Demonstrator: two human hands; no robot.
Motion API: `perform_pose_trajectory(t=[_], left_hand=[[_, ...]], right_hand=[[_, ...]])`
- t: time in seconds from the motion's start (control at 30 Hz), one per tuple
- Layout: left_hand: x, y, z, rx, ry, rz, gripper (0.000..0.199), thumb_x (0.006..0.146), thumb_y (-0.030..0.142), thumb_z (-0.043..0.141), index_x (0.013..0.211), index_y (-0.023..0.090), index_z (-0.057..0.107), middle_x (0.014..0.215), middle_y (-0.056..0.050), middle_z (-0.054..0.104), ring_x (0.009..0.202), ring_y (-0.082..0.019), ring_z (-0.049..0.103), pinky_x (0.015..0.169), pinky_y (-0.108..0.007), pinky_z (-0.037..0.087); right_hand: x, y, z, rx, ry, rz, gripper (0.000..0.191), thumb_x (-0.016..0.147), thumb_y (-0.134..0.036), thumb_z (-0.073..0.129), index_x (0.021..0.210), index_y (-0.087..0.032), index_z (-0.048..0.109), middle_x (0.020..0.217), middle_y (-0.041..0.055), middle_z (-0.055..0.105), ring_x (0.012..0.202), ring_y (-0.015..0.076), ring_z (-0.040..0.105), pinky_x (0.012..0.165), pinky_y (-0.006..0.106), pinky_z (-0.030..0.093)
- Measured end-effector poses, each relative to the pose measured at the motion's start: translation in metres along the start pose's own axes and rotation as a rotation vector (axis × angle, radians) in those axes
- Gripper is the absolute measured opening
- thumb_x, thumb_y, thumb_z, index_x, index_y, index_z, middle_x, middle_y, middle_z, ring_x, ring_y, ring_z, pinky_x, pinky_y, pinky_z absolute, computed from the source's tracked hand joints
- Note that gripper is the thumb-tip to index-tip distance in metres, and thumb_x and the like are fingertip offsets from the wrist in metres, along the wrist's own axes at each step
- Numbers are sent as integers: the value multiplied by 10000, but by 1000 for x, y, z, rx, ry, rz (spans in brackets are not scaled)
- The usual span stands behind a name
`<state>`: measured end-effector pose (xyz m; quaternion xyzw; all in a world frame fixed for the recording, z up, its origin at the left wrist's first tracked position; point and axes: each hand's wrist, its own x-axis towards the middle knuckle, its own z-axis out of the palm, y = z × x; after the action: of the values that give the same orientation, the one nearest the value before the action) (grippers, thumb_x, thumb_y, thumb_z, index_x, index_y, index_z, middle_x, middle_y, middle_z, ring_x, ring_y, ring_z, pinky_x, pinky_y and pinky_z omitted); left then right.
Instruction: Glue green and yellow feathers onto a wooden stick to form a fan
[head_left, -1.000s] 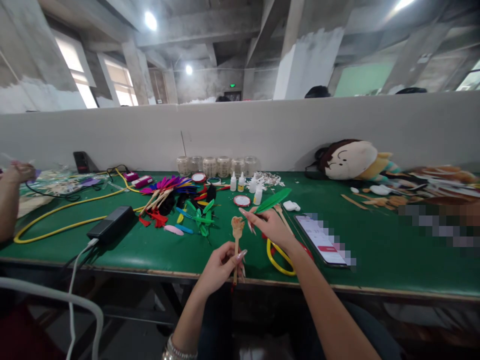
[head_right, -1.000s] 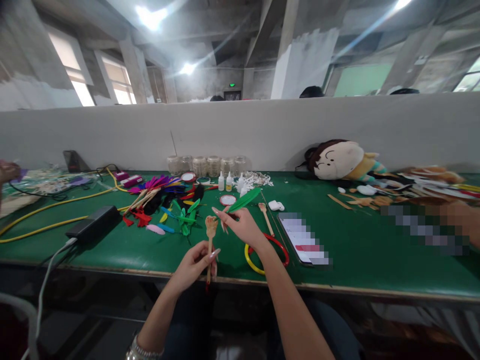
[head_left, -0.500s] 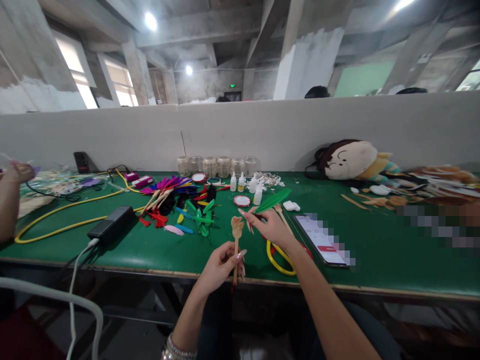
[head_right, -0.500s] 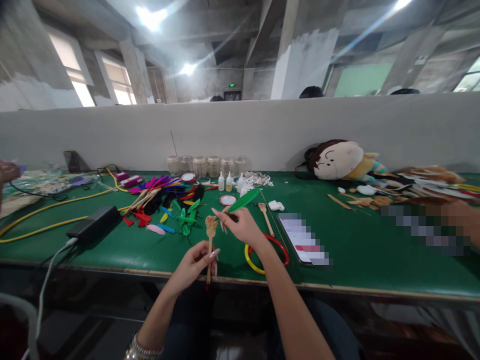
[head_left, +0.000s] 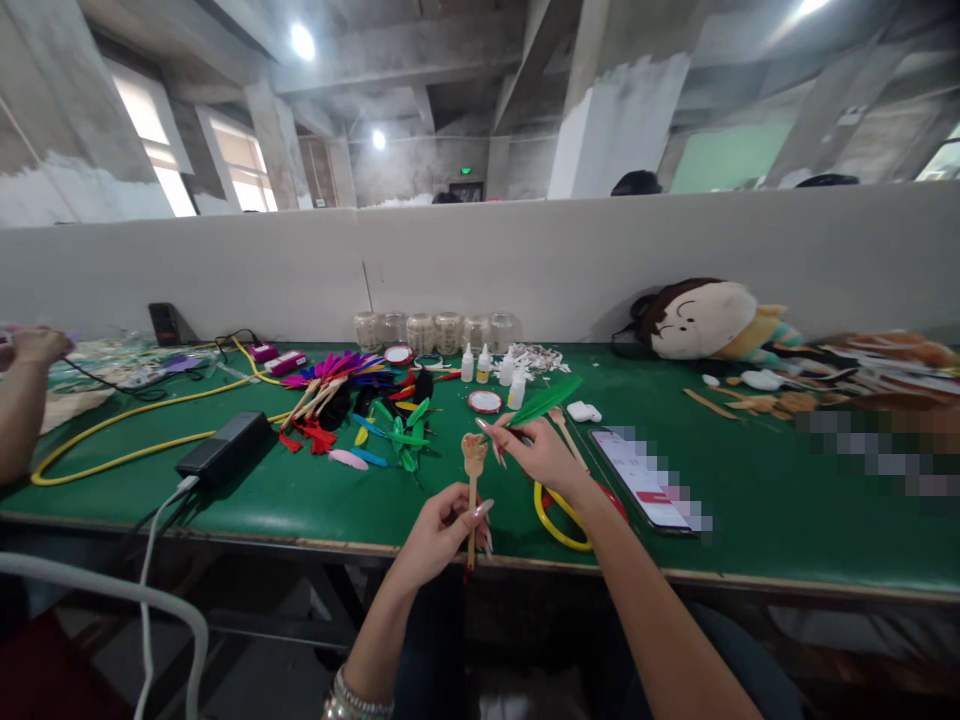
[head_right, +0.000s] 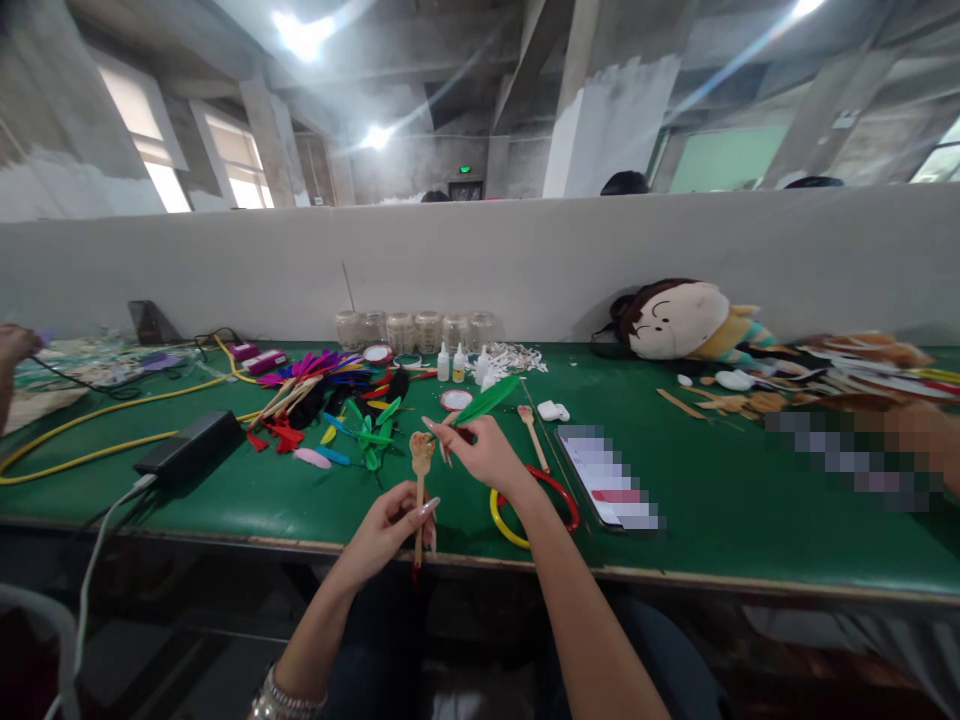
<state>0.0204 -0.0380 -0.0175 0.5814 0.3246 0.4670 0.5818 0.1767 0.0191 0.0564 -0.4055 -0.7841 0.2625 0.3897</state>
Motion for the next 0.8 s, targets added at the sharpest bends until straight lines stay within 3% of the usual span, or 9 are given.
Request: perform_pose_trajectory(t=[0.8], left_hand=[[-1,0,0,42,-1,1,300,768,449,524,764,155,467,590,25,526,540,-96,524,560,-228,436]], right_hand=[[1,4,2,51,-18,-10,454,802,-506,446,513,-162,518,481,-7,494,462,95,421,511,229,359]])
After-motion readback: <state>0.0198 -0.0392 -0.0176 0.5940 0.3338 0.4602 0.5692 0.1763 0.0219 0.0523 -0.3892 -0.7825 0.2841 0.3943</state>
